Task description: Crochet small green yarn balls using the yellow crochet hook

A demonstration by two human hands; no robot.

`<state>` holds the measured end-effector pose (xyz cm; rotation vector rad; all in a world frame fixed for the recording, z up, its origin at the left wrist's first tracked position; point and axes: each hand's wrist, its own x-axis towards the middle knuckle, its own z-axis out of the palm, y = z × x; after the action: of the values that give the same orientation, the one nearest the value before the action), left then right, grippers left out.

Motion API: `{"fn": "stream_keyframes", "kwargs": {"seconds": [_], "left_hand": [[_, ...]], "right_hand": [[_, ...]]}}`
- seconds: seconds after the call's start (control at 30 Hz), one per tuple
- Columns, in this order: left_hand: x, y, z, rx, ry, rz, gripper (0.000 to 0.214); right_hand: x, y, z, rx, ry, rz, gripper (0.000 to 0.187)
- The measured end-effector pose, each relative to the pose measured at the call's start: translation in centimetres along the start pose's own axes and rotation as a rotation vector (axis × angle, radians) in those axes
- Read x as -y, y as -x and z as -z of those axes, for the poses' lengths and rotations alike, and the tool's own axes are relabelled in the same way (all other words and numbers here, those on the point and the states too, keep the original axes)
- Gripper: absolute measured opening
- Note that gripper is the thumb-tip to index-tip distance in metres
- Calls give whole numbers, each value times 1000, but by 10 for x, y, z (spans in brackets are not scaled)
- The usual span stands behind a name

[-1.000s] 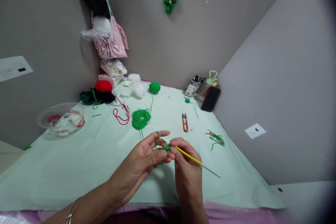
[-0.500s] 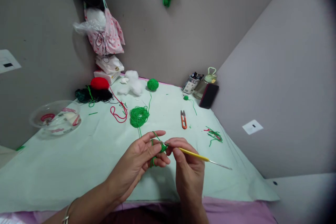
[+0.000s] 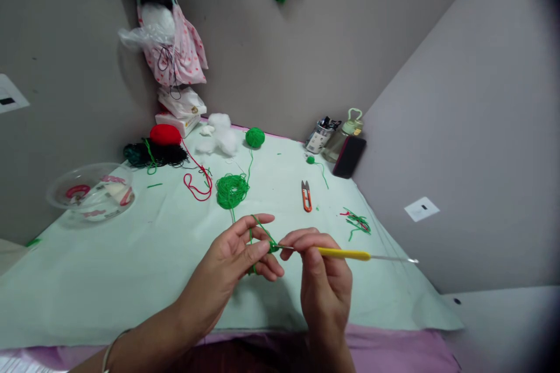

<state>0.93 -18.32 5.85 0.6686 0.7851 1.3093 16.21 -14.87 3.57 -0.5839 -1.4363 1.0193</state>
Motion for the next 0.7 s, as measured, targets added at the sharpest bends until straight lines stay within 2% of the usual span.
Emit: {"fn": "stream_keyframes", "kwargs": {"seconds": [0.2, 0.4, 0.53, 0.7], "left_hand": [[5, -1, 2, -19, -124, -122, 40], [10, -1, 5, -18, -120, -162, 40], [8, -1, 3, -33, -124, -168, 39], [4, -2, 1, -48, -106, -145, 42]], "right_hand": [[6, 7, 4, 85, 358, 243, 23], [3, 9, -3, 82, 540, 460, 24], [1, 11, -5, 49, 551, 480, 25], [4, 12, 0, 96, 436, 360, 23]]}}
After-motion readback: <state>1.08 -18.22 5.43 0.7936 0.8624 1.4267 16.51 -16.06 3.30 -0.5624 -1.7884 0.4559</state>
